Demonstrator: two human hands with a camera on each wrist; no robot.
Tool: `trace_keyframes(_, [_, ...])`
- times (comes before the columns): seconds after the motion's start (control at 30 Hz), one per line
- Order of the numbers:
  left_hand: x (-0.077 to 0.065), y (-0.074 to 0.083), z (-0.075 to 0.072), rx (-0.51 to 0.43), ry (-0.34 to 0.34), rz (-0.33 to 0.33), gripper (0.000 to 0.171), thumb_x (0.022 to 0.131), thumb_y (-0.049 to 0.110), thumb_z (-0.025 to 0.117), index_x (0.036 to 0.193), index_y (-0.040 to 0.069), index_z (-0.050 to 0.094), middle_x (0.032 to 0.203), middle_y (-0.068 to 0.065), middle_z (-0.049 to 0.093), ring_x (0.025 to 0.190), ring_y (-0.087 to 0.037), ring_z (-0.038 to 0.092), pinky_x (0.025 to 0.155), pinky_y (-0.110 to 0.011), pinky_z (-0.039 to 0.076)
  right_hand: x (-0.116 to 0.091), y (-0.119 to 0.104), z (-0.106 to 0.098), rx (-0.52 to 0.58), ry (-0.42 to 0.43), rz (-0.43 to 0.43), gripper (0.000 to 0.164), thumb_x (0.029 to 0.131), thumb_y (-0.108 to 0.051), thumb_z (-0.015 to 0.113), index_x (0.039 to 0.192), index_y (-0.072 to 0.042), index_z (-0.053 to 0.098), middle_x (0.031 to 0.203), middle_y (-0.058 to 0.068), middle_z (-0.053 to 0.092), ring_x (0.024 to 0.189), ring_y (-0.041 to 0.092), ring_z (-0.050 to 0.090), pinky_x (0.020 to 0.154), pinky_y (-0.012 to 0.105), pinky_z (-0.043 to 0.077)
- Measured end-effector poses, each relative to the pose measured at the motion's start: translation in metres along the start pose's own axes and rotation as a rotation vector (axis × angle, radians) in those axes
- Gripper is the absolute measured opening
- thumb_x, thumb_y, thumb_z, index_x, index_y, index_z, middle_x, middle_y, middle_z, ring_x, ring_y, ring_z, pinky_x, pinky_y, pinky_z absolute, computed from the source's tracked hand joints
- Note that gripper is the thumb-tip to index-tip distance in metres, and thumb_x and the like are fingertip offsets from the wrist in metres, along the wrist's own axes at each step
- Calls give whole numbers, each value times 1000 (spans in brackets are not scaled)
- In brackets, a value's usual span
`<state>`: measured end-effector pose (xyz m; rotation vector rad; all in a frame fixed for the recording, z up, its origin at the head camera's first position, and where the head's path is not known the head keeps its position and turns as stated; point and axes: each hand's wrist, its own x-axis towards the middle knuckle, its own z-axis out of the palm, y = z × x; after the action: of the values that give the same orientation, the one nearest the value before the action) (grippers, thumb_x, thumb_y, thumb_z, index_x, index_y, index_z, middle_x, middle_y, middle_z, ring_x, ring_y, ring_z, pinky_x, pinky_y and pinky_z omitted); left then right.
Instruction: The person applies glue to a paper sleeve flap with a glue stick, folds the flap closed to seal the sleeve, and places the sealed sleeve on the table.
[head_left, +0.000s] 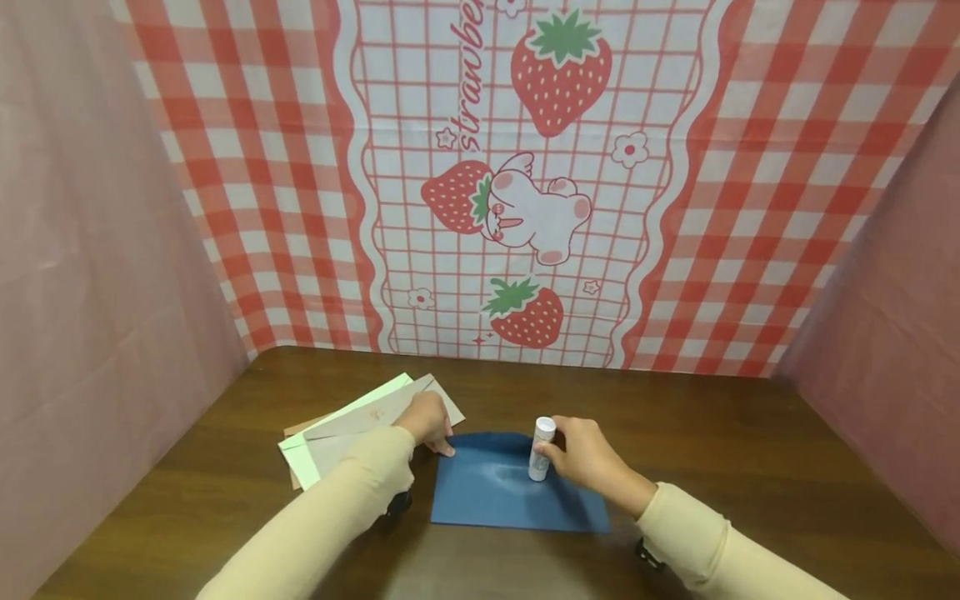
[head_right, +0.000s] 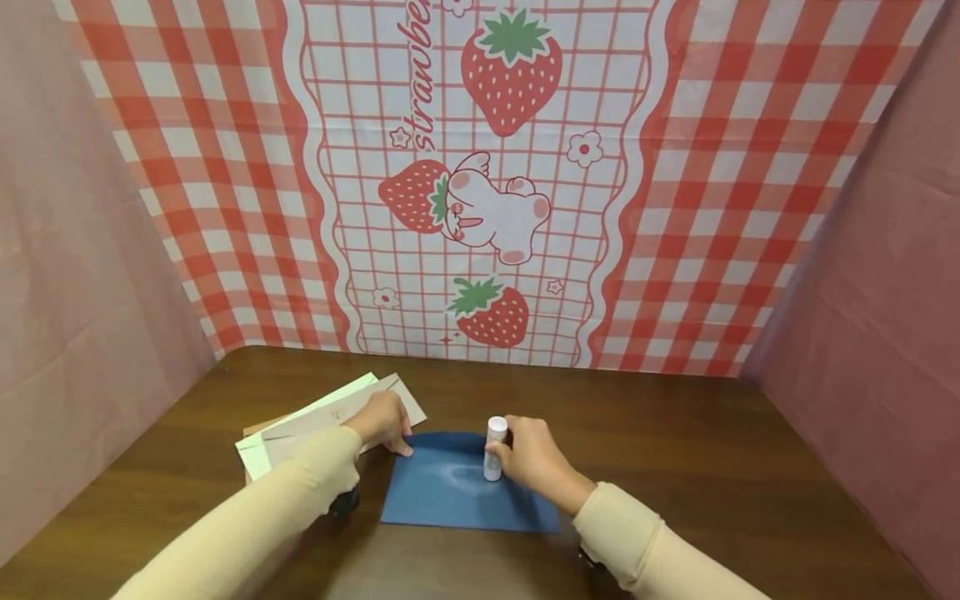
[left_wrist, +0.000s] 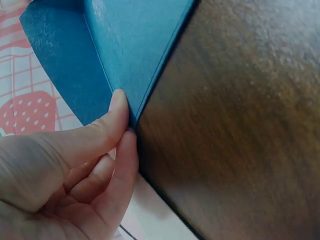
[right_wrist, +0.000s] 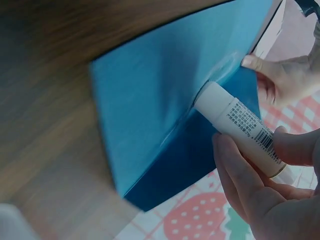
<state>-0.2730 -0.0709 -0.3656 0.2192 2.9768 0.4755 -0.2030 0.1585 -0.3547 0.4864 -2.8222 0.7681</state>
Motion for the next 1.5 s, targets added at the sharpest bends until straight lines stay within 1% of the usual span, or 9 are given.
trace_keyframes(0.13, [1, -1, 0, -28, -23, -28, 22, 59, 18, 92, 63, 8, 73, 67, -6, 73, 61, -13, 72, 60, -13, 51, -3, 11, -8, -13, -6, 10, 14, 84, -15, 72, 87, -3, 65, 77, 6, 66, 68, 11, 56, 57, 25, 44])
trace_keyframes(0.4, [7, -2, 1, 13, -55, -10, 21, 62, 21, 90, 66, 8, 74, 70, -5, 74, 64, -13, 73, 66, -13, 52, -8, 29, -18, -36, -1, 19, 15, 84, -15, 72, 81, -4, 62, 70, 5, 61, 64, 11, 49, 55, 24, 39])
trace_keyframes(0.7, [7, 0, 4, -108, -66, -48, 21, 60, 13, 91, 66, 4, 73, 69, -9, 74, 62, -16, 73, 55, -17, 53, -14, 40, -25, -75, 0, 30, 15, 83, -17, 74, 85, -4, 65, 75, 5, 65, 68, 13, 54, 59, 29, 44])
trace_keyframes(0.8, [5, 0, 4, -113, -56, -31, 21, 59, 13, 91, 66, 4, 73, 69, -9, 74, 62, -16, 72, 54, -16, 52, -14, 40, -29, -98, 22, 12, 15, 82, -14, 74, 82, -3, 64, 71, 5, 63, 65, 13, 52, 57, 27, 43])
trace_keyframes(0.93, [0, -4, 4, -134, -38, -7, 21, 61, 12, 90, 65, 4, 72, 66, -8, 73, 59, -15, 71, 55, -16, 51, -12, 32, -34, -101, 55, -16, 16, 81, -12, 74, 78, -2, 62, 65, 5, 58, 60, 12, 46, 53, 24, 38])
trace_keyframes(1.07, [-7, -9, 3, -174, -16, 14, 20, 62, 8, 89, 64, 3, 70, 60, -7, 70, 55, -15, 69, 56, -17, 51, -8, 14, -31, -31, 11, -40, 16, 83, -15, 73, 76, -5, 62, 65, 3, 58, 60, 10, 45, 53, 22, 37])
trace_keyframes(1.23, [-10, -11, 3, -163, 40, 88, 19, 62, 7, 89, 63, 4, 70, 58, -7, 69, 49, -10, 63, 54, -16, 47, 3, -10, -12, 51, -33, -104, 12, 85, -16, 71, 81, -6, 66, 70, 3, 63, 62, 7, 48, 54, 20, 38])
trace_keyframes(1.37, [-8, -10, 3, -145, 65, 90, 21, 60, 12, 91, 61, 7, 70, 55, -4, 67, 47, -5, 55, 53, -15, 43, 15, -29, 6, 101, -79, -145, 12, 87, -18, 70, 87, -6, 67, 76, 5, 67, 65, 6, 53, 56, 19, 42])
trace_keyframes(1.5, [-6, -11, 5, -150, 84, 95, 22, 58, 14, 92, 61, 7, 71, 54, -3, 66, 47, -5, 53, 52, -16, 42, 26, -42, 22, 152, -130, -172, 11, 88, -18, 69, 90, -6, 68, 80, 6, 69, 69, 10, 58, 57, 19, 45])
